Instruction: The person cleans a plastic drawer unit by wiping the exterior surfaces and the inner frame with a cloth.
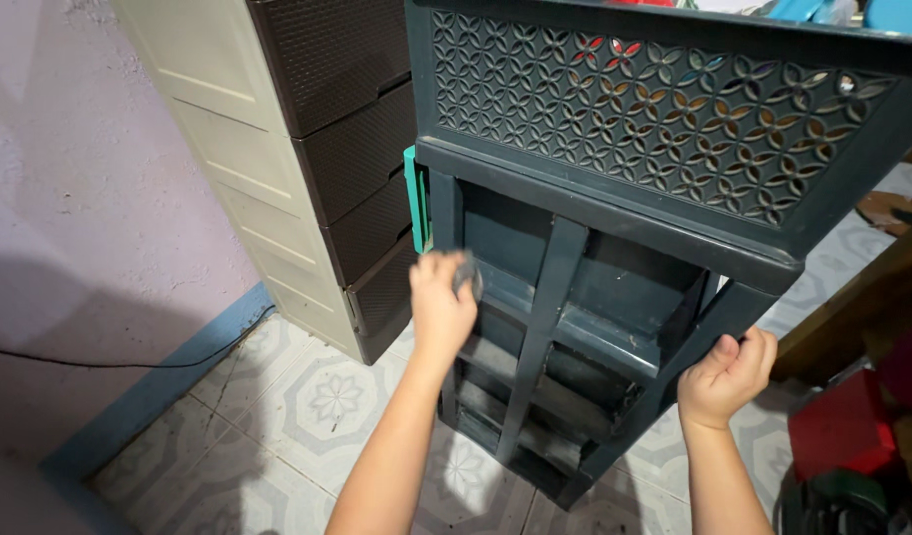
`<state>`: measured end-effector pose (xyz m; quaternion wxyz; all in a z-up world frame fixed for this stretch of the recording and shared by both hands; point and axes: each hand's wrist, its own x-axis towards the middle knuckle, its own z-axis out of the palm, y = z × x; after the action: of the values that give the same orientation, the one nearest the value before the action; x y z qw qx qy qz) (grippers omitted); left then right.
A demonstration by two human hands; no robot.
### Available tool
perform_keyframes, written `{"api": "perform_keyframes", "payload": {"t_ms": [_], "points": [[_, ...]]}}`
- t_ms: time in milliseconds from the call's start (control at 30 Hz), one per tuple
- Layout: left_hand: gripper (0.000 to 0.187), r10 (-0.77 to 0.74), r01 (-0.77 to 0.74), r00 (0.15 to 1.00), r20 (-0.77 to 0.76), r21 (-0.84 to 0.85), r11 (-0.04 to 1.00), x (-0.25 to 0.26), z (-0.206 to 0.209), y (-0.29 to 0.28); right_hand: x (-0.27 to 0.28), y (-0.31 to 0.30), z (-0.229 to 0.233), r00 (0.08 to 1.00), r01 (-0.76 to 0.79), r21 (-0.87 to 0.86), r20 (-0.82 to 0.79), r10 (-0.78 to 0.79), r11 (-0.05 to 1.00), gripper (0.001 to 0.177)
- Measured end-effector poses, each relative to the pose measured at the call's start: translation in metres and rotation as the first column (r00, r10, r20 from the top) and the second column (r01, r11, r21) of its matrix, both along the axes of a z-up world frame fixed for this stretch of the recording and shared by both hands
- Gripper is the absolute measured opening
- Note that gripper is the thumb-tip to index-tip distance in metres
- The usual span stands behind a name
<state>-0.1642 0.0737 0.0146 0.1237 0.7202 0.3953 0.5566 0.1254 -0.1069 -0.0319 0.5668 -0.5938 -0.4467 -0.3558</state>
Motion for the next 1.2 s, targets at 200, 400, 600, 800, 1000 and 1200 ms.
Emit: {"api": "perform_keyframes", "payload": {"t_ms": [200,400,600,800,1000,1200], "points": [[0.04,-0.035,0.069,0.994,-0.108,0.335,0.94,0.033,0.032,0.044,0.001,0.001,-0.005,1.0,-0.004,0.023,-0.008,0.005,1.0,0.052],[0.023,0.074,-0.073,0.997,-0.007,0.114,0.991,0.071,-0.05,0.019,0.001,0.001,-0.004,1.0,0.014,0.015,0.007,-0.014,1.0,0.052],[0.026,-0.106,0.081,0.943,0.314,0.092,0.993,0.107,-0.119,-0.043,-0.005,0.0,0.0,0.999,0.004,-0.001,-0.05,-0.004,1.0,0.05],[0.027,-0.03,0.057,0.994,0.102,-0.269,0.961,0.044,-0.203,-0.005,0.004,-0.001,-0.011,1.0,-0.008,-0.008,-0.022,0.008,1.0,0.054],[0.038,0.037,-0.068,0.934,0.355,0.076,0.995,0.041,-0.171,0.036,0.009,0.001,-0.016,1.0,0.019,-0.003,0.003,-0.019,1.0,0.054],[0.041,0.209,-0.187,0.975,-0.071,0.238,0.953,0.052,-0.246,0.076,0.003,0.001,-0.008,1.0,-0.005,0.001,0.0,0.005,1.0,0.056]]}}
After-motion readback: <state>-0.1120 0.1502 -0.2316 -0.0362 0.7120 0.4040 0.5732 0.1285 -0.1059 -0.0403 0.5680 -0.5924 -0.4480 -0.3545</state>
